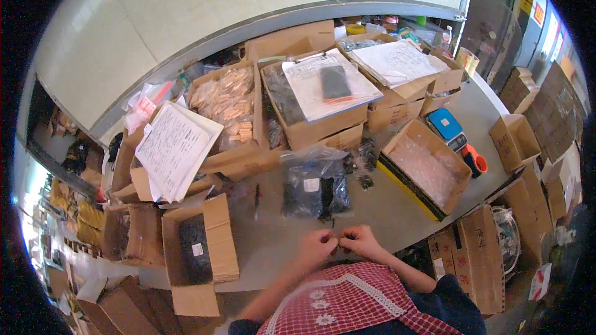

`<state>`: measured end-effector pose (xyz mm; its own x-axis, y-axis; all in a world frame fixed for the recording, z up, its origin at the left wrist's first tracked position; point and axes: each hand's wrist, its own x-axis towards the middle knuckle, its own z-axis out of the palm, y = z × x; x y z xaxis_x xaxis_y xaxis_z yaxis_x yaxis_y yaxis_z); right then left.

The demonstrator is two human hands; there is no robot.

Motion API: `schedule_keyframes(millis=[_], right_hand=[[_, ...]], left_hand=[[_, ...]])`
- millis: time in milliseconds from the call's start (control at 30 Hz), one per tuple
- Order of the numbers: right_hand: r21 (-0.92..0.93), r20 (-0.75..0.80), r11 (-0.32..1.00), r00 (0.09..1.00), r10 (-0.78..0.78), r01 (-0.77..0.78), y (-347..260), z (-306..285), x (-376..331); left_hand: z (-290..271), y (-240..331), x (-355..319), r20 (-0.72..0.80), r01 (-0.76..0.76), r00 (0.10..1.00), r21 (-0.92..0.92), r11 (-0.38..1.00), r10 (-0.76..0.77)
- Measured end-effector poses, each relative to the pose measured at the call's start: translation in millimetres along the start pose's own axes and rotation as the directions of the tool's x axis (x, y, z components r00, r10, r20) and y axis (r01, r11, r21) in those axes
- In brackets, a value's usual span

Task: The person sorts various hardware components by hand, picking up small black plastic items and placing them into different boxes and plastic bags on a workbench.

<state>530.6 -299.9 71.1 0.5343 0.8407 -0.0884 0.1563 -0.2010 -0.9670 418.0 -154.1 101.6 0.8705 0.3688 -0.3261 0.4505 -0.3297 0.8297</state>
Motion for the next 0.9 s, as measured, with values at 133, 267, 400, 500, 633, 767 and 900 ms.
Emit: schedule_keyframes(millis=[133,267,400,500,633,767,900], right_hand=[[-0.631,-0.043,0.765,0.978,-0.204,0.131,-23,-4,1],[-0.758,-0.038,0.628,0.949,-0.313,0.176,-2,5,3],[-0.694,-0.064,0.72,0.994,-0.09,0.021,-23,5,4],[-0.652,-0.076,0.758,0.996,-0.041,-0.019,-17,5,7],[-0.482,-0.168,0.873,0.986,-0.007,-0.076,-13,1,8],[-0.26,-0.246,0.964,0.969,-0.012,-0.054,-4,0,9],[-0.112,-0.124,0.993,0.992,0.028,-0.042,-12,-5,6]], left_hand=[[1,10,-3,-0.056,-0.038,0.997,0.332,0.943,0.06],[3,14,3,0.066,0.014,0.996,0.534,0.845,-0.059],[-2,20,-3,0.046,0.012,0.998,0.55,0.835,-0.044],[0,19,-1,0.064,-0.017,0.998,0.573,0.82,-0.025],[-2,15,-6,-0.03,-0.031,0.998,0.481,0.876,0.052],[-1,-6,2,-0.071,-0.392,0.871,0.493,0.777,0.485],[2,-13,8,0.049,-0.346,0.925,0.519,0.782,0.377]])
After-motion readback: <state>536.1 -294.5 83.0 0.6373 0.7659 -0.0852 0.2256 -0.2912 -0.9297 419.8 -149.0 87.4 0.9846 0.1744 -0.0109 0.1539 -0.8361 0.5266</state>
